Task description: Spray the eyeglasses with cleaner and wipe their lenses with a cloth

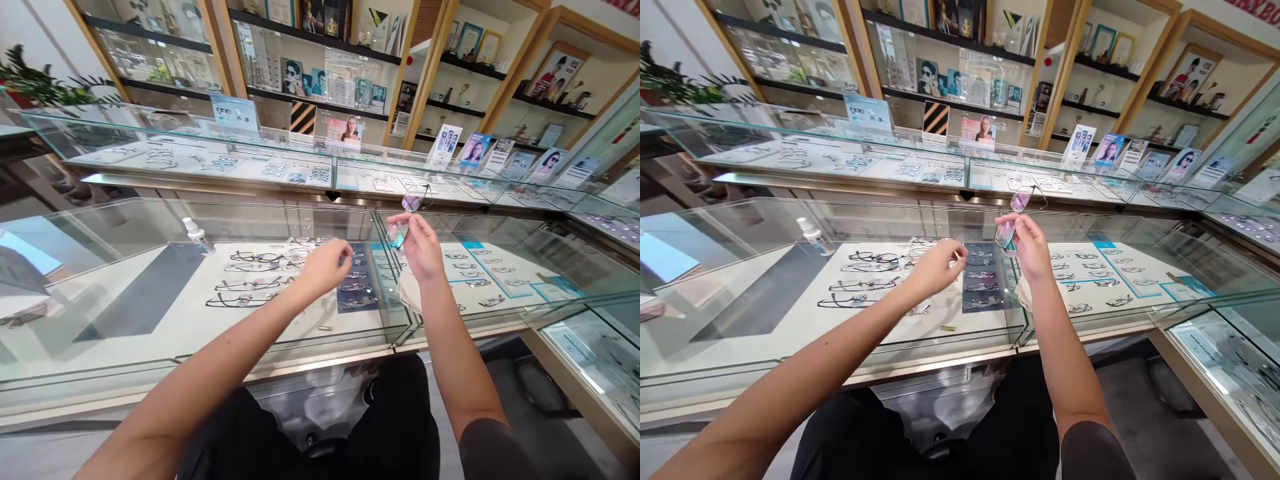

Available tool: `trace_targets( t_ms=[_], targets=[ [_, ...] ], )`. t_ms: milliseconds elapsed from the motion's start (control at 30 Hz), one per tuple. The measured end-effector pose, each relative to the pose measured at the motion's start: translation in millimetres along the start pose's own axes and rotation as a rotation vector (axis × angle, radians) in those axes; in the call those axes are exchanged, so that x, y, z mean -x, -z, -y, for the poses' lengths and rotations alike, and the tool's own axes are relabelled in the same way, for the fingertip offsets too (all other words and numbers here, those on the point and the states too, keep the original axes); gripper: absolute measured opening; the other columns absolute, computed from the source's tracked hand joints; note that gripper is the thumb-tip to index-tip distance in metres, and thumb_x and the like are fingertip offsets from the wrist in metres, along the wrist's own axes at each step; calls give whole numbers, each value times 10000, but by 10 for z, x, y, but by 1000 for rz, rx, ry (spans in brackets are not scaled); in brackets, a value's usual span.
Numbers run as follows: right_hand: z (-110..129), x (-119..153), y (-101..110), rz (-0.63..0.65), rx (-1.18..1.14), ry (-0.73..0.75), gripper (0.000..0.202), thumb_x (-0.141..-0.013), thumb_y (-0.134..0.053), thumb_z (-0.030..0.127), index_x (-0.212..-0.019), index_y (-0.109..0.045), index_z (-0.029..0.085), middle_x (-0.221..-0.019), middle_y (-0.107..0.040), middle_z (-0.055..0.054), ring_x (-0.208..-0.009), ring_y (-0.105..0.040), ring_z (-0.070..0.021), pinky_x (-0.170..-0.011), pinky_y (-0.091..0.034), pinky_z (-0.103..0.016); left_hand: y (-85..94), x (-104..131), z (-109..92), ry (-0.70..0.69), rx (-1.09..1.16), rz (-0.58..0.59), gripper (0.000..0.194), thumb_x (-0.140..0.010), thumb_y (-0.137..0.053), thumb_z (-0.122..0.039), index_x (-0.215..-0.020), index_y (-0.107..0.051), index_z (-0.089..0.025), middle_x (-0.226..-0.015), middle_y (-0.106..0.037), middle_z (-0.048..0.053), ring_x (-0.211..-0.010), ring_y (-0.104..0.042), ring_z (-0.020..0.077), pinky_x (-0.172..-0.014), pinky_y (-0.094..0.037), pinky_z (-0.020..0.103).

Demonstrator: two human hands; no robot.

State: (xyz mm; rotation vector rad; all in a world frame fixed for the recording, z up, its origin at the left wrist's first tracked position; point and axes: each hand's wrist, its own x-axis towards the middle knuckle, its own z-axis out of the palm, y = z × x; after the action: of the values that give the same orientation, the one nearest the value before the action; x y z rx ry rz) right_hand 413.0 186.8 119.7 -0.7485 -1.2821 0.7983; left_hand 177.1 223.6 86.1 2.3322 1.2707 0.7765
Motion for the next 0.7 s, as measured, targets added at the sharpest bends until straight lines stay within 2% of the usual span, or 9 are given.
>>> trace_targets(
  t_ms=[67,133,200,333,400,500,633,700],
  targets=[
    [105,84,110,-29,4,11,238,-1031,-662,524,-1010,-790,325,-1143,-800,-35,-1053,-708,-223,-942,-576,-404,-351,-110,-259,40,-22,190,174,-980,-613,-304,-1070,-748,-242,-1153,-777,119,-1062,-719,308,-910,-511,367],
    [196,176,212,-59,15,13,244,-1015,-680,532,-1013,-788,314,-1133,-801,-41,-1040,-706,-223,-925,-574,-398,-682,-258,-492,74,-34,262,196,-995,-608,-340,-1047,-758,-225,-1168,-789,144,-1122,-729,329,-927,-513,374],
    [273,276,316,-91,41,13,259,-1006,-687,546,-1018,-781,306,-1132,-802,-46,-1030,-705,-227,-915,-572,-397,-978,-415,-698,123,-35,318,272,-984,-649,-448,-1015,-769,-206,-1156,-798,178,-1144,-740,363,-925,-530,393],
    [385,485,538,-129,82,15,278,-1014,-675,553,-1018,-771,292,-1139,-810,-53,-1016,-712,-230,-921,-568,-400,-1389,-639,-1005,193,-23,419,433,-818,-814,-639,-847,-762,-210,-1040,-813,182,-1156,-747,391,-932,-548,387],
    [419,580,642,-139,88,21,270,-1019,-675,544,-1018,-770,291,-1129,-813,-51,-1034,-719,-233,-935,-565,-399,-1488,-682,-1092,198,17,431,447,-766,-856,-643,-834,-757,-212,-1030,-806,184,-1166,-741,390,-942,-548,387],
    [445,690,755,-160,103,22,261,-1016,-678,544,-1017,-770,300,-1119,-811,-46,-1078,-724,-242,-977,-563,-408,-1535,-678,-1130,207,126,396,408,-760,-882,-569,-896,-765,-203,-1051,-784,201,-1156,-729,386,-944,-543,400],
    [444,764,796,-179,112,14,265,-1012,-674,549,-1011,-770,303,-1127,-810,-49,-1115,-718,-250,-1018,-563,-420,-1483,-587,-1033,273,352,312,442,-718,-935,-466,-1029,-760,-204,-1053,-769,159,-1085,-715,344,-881,-544,372],
    [434,778,781,-172,103,10,265,-1019,-665,545,-1020,-771,302,-1123,-812,-49,-1115,-720,-249,-1021,-562,-419,-1422,-516,-934,340,495,295,506,-674,-970,-407,-1078,-751,-195,-992,-759,124,-981,-720,310,-805,-551,354]
  ],
)
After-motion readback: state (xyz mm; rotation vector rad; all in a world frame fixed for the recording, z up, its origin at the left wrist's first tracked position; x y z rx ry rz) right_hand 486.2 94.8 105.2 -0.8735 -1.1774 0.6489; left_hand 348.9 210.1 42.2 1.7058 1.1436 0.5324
